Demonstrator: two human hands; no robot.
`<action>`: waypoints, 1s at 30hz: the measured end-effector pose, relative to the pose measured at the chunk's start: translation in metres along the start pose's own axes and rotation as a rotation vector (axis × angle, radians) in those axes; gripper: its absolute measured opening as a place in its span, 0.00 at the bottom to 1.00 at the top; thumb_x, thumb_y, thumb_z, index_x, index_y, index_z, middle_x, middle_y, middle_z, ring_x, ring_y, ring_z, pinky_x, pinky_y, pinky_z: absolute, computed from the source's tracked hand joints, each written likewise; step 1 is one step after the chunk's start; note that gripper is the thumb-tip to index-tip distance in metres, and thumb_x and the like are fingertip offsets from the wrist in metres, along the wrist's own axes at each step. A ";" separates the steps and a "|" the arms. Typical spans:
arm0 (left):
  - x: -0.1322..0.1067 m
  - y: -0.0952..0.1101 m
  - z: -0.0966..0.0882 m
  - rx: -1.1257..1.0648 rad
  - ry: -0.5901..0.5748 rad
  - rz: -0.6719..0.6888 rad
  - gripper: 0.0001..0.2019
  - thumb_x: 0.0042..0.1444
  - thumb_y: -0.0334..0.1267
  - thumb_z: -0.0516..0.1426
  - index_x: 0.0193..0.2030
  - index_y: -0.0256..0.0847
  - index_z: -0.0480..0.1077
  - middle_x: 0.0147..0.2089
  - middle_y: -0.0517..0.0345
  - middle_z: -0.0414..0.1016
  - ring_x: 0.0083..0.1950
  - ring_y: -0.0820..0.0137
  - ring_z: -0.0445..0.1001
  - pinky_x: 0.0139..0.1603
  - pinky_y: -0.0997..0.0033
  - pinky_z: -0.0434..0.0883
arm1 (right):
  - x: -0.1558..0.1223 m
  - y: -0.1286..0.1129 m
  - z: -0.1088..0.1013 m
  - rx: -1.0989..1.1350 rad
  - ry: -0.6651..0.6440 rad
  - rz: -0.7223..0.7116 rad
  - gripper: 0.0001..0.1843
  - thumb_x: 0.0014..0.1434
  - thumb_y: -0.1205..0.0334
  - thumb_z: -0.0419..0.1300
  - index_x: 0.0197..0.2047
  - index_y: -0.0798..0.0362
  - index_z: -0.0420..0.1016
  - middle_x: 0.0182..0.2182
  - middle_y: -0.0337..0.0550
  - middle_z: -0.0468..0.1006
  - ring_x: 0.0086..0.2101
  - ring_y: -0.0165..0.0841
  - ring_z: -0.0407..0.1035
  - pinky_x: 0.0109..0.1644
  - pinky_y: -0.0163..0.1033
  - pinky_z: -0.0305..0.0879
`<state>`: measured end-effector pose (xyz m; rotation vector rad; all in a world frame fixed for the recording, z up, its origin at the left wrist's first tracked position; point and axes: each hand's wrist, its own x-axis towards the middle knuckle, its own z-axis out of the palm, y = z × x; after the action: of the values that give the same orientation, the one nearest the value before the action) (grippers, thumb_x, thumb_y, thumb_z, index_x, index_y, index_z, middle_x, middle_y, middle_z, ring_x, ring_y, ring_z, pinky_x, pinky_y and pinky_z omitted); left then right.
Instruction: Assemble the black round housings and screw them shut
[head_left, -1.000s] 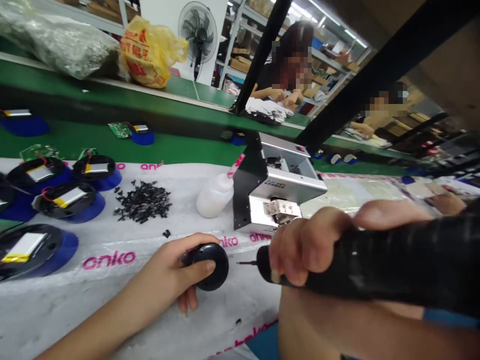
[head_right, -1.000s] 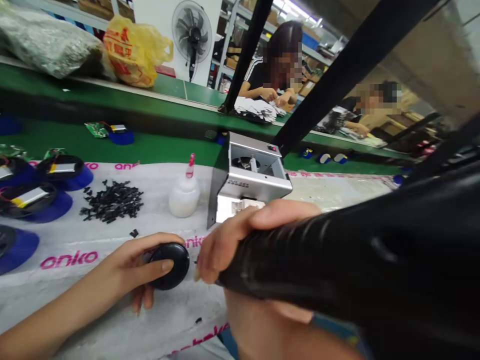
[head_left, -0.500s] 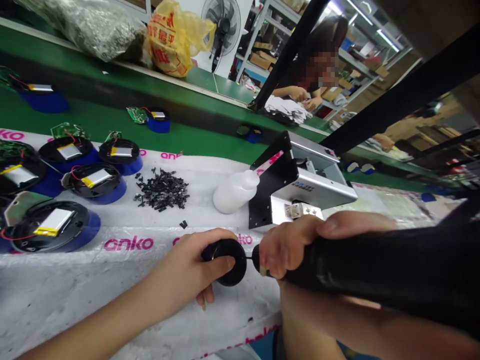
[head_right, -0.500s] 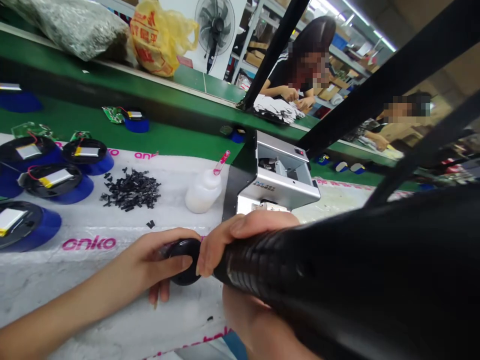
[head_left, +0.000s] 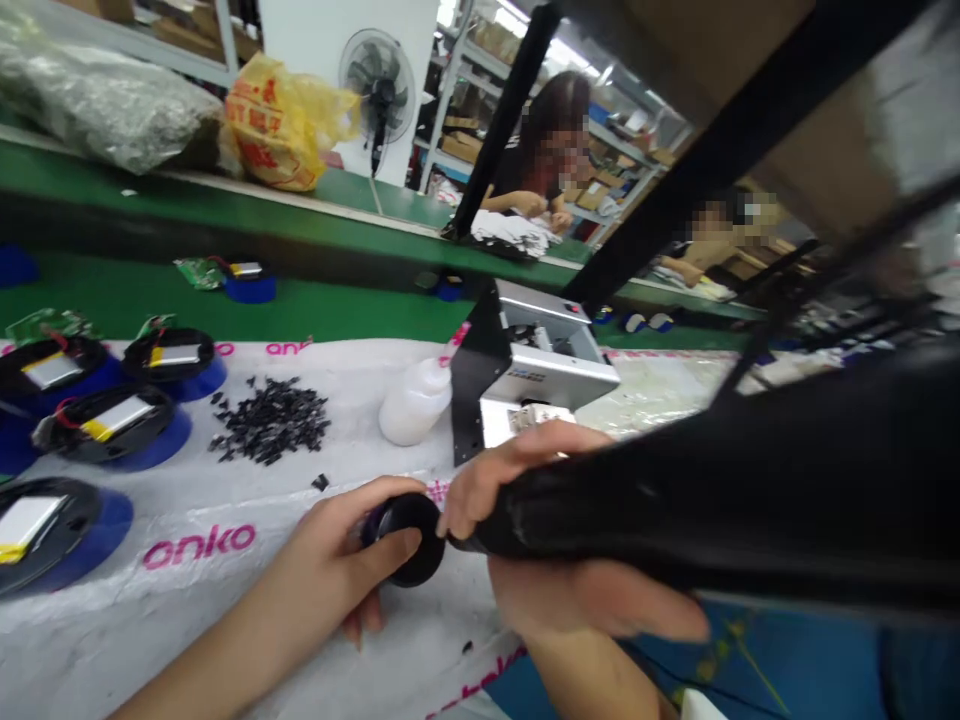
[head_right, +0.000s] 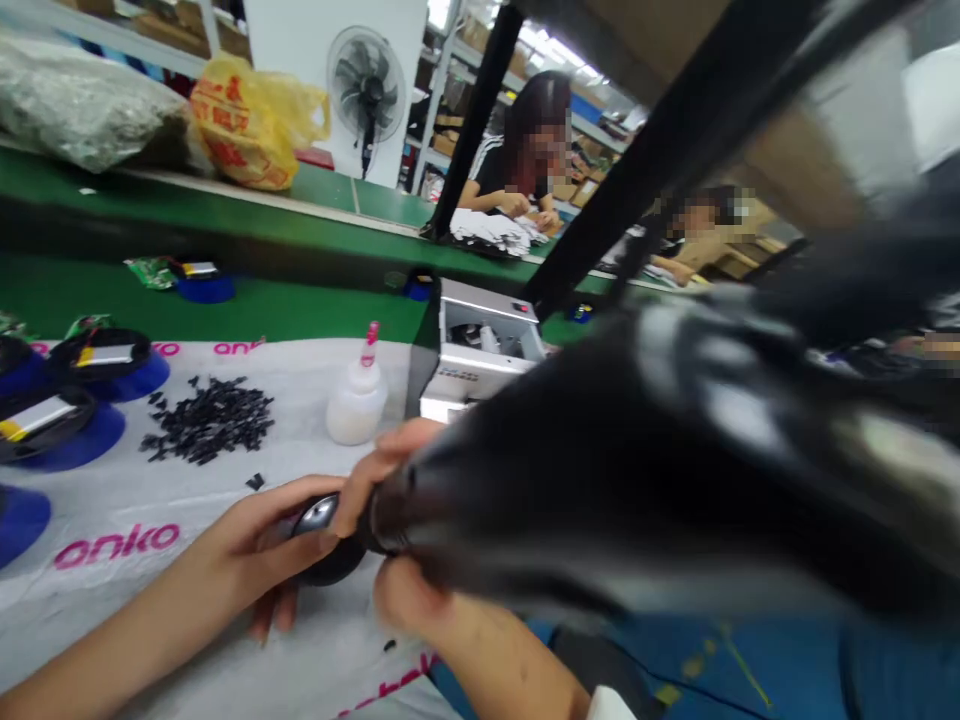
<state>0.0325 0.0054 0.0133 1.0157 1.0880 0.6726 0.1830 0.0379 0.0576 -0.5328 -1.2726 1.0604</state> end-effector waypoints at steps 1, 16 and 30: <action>0.000 -0.001 0.000 0.055 0.010 0.011 0.26 0.58 0.52 0.60 0.61 0.45 0.68 0.21 0.64 0.73 0.16 0.73 0.70 0.15 0.80 0.66 | -0.001 0.005 -0.002 0.048 -0.013 0.008 0.30 0.53 0.27 0.63 0.46 0.41 0.74 0.22 0.35 0.75 0.18 0.34 0.67 0.21 0.39 0.67; 0.008 -0.009 -0.017 0.579 0.202 0.434 0.29 0.43 0.48 0.72 0.55 0.55 0.76 0.57 0.57 0.77 0.61 0.49 0.71 0.64 0.54 0.66 | 0.066 -0.016 -0.066 -0.238 0.292 -0.386 0.24 0.64 0.35 0.58 0.49 0.46 0.69 0.22 0.33 0.70 0.17 0.30 0.62 0.18 0.32 0.61; 0.006 0.009 -0.015 0.410 0.014 0.286 0.31 0.41 0.37 0.73 0.54 0.47 0.72 0.50 0.61 0.80 0.49 0.60 0.76 0.53 0.63 0.69 | 0.030 -0.030 0.032 0.007 0.148 -0.030 0.34 0.45 0.24 0.65 0.30 0.47 0.67 0.14 0.34 0.68 0.12 0.34 0.60 0.13 0.37 0.59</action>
<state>0.0211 0.0193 0.0177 1.5421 1.1282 0.6990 0.1615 0.0433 0.1065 -0.5748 -1.1428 0.9815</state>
